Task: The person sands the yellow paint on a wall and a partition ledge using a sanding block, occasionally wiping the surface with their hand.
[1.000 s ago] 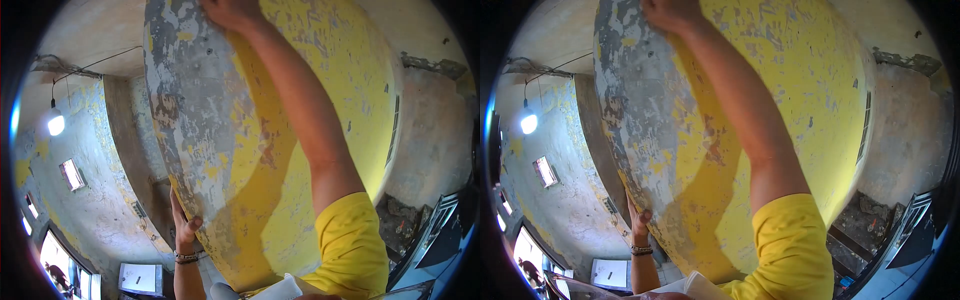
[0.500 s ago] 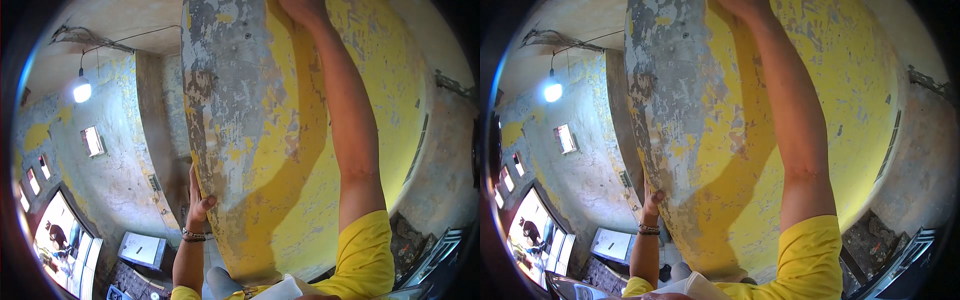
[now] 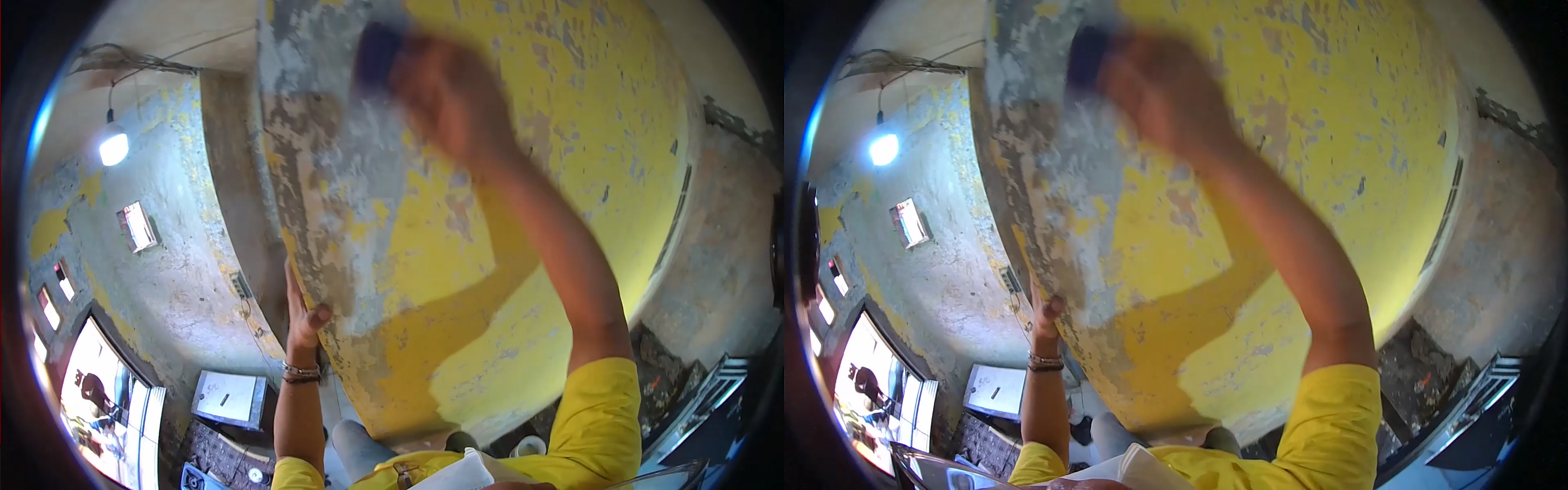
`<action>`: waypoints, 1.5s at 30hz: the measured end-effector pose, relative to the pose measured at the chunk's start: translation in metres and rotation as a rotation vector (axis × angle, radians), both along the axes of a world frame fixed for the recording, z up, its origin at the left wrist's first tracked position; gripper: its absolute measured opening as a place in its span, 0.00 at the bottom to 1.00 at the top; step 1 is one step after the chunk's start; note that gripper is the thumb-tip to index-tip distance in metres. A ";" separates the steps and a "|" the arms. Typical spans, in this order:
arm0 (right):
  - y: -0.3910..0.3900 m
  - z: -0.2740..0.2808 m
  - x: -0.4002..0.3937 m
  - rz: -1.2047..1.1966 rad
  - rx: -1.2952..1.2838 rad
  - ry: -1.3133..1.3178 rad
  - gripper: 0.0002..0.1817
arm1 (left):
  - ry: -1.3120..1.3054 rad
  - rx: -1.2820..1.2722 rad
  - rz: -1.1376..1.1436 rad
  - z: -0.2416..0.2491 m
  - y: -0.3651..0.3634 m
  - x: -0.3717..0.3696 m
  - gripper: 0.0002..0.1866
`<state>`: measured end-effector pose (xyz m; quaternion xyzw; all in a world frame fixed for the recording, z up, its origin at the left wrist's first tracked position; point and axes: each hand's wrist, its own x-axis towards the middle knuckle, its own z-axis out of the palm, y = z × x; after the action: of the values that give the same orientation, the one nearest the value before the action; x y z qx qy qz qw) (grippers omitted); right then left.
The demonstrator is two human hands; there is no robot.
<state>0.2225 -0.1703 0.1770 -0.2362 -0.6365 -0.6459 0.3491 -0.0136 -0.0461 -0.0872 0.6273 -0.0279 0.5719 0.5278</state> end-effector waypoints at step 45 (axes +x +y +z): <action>-0.021 -0.310 0.006 0.277 -0.413 -0.007 0.17 | -0.131 -0.259 -0.040 -0.059 0.073 -0.024 0.50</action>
<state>0.2281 -0.1916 -0.1334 -0.2108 -0.7826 -0.4488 0.3764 -0.0378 0.0269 -0.1461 0.5145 -0.0010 0.5998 0.6128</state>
